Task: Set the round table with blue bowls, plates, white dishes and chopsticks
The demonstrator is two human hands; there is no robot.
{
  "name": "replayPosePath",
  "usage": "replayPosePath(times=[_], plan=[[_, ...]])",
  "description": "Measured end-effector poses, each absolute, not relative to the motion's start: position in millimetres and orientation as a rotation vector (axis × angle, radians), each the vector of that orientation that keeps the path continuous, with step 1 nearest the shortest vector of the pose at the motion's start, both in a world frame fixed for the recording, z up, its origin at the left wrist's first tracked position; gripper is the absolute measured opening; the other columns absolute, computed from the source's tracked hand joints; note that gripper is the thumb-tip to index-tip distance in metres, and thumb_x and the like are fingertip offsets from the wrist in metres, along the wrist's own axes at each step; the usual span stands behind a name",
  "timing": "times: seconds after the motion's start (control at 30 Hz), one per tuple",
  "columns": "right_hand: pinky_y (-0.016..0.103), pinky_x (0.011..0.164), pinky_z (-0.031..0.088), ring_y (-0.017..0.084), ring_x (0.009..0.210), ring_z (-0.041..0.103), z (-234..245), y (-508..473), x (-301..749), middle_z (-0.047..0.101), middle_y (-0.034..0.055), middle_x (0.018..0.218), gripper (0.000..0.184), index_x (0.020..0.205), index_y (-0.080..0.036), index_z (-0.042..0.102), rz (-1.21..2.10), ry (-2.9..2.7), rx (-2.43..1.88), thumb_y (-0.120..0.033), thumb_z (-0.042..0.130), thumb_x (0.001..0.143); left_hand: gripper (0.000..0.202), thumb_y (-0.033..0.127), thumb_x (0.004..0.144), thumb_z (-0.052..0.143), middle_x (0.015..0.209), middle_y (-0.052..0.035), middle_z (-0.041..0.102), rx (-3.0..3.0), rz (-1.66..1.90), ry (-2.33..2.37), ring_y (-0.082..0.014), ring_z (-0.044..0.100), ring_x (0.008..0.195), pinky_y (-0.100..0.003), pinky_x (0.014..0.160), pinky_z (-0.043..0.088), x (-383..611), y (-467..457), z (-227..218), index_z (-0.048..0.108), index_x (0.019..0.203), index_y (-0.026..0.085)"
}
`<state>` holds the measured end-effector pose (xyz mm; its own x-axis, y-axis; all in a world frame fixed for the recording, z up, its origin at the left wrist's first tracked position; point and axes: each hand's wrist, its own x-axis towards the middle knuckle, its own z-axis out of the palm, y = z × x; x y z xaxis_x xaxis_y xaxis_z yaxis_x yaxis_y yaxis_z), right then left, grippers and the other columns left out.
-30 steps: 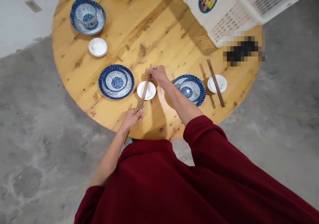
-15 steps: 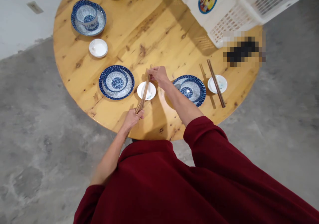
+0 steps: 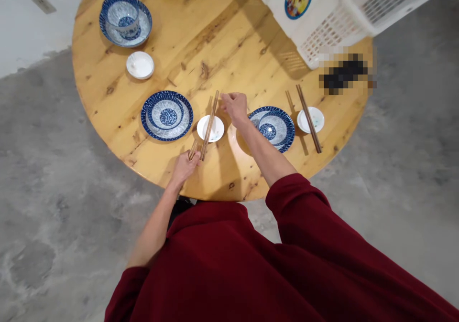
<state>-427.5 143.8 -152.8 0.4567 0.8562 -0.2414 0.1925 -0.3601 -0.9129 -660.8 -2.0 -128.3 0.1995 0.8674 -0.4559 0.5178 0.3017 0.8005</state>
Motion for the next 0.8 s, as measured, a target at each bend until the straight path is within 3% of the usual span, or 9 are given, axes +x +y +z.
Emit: replayPosePath(times=[0.1,0.2,0.37,0.43,0.5,0.57,0.7,0.8], plan=[[0.03,0.075,0.059,0.019,0.084,0.068,-143.9,137.2,-420.3,0.068,0.0049,0.088,0.025,0.095,-0.018,0.065,0.758,-0.941,-1.759,-0.042,0.062,0.091,0.038,0.046,0.094,0.05,0.066,-0.0022,0.067,1.382,0.439,1.533,-0.0171,0.059,0.064,-0.028,0.065,0.04,-673.1,-4.3,-120.4,0.064,0.072,0.018],[0.034,0.078,0.06,0.019,0.083,0.068,-125.9,118.8,-425.5,0.069,0.0045,0.092,0.029,0.103,-0.02,0.066,0.725,-0.975,-1.673,-0.045,0.06,0.09,0.04,0.047,0.094,0.05,0.067,-0.0031,0.068,1.368,0.511,1.59,-0.0174,0.06,0.065,-0.028,0.067,0.042,-695.1,-7.7,-110.1,0.065,0.071,0.018],[0.032,0.07,0.057,0.017,0.069,0.066,-85.9,58.8,-485.1,0.069,0.0026,0.08,0.028,0.094,-0.019,0.07,0.888,-1.098,-1.532,-0.045,0.062,0.087,0.045,0.047,0.093,0.051,0.088,-0.0103,0.075,1.34,0.711,1.561,-0.0176,0.065,0.081,-0.025,0.071,0.045,-740.7,-7.5,-85.7,0.065,0.062,0.017],[0.031,0.069,0.056,0.017,0.069,0.066,-72.3,34.3,-521.8,0.07,0.0023,0.077,0.028,0.092,-0.019,0.072,1.023,-1.175,-1.469,-0.045,0.063,0.088,0.042,0.049,0.092,0.054,0.078,-0.0073,0.072,1.272,0.736,1.492,-0.014,0.058,0.066,-0.024,0.062,0.042,-757.7,-5.5,-73.6,0.069,0.072,0.016],[0.032,0.072,0.056,0.018,0.074,0.068,-59.5,15.3,-559.4,0.072,0.0029,0.081,0.027,0.093,-0.02,0.074,1.072,-1.257,-1.406,-0.045,0.064,0.088,0.04,0.051,0.091,0.057,0.063,-0.0012,0.064,1.166,0.713,1.39,-0.01,0.043,0.049,-0.024,0.051,0.032,-774.1,-3.3,-61.4,0.073,0.089,0.015],[0.033,0.078,0.056,0.019,0.083,0.069,-43.6,2.9,-595.4,0.074,0.0038,0.088,0.024,0.095,-0.021,0.075,1.035,-1.333,-1.35,-0.043,0.065,0.09,0.04,0.051,0.089,0.06,0.057,0.0024,0.058,1.084,0.701,1.28,-0.0076,0.031,0.043,-0.024,0.046,0.024,-791.7,-1.0,-50.9,0.073,0.099,0.014],[0.035,0.087,0.057,0.019,0.092,0.069,11.7,-13.7,-659.7,0.074,0.0038,0.097,0.018,0.098,-0.025,0.076,0.954,-1.46,-1.147,-0.037,0.062,0.097,0.037,0.051,0.084,0.068,0.053,0.0035,0.053,1.026,0.747,1.175,-0.0066,0.028,0.043,-0.024,0.045,0.02,-835.7,1.9,-40.0,0.073,0.09,0.014],[0.032,0.091,0.057,0.016,0.095,0.069,64.9,-39.8,-704.5,0.074,0.0037,0.1,0.019,0.098,-0.025,0.077,1.095,-1.679,-0.726,-0.034,0.061,0.1,0.034,0.049,0.082,0.071,0.053,0.0026,0.052,1.0,0.765,1.182,-0.0071,0.031,0.044,-0.025,0.045,0.022,-871.5,1.3,-41.3,0.073,0.085,0.015]])
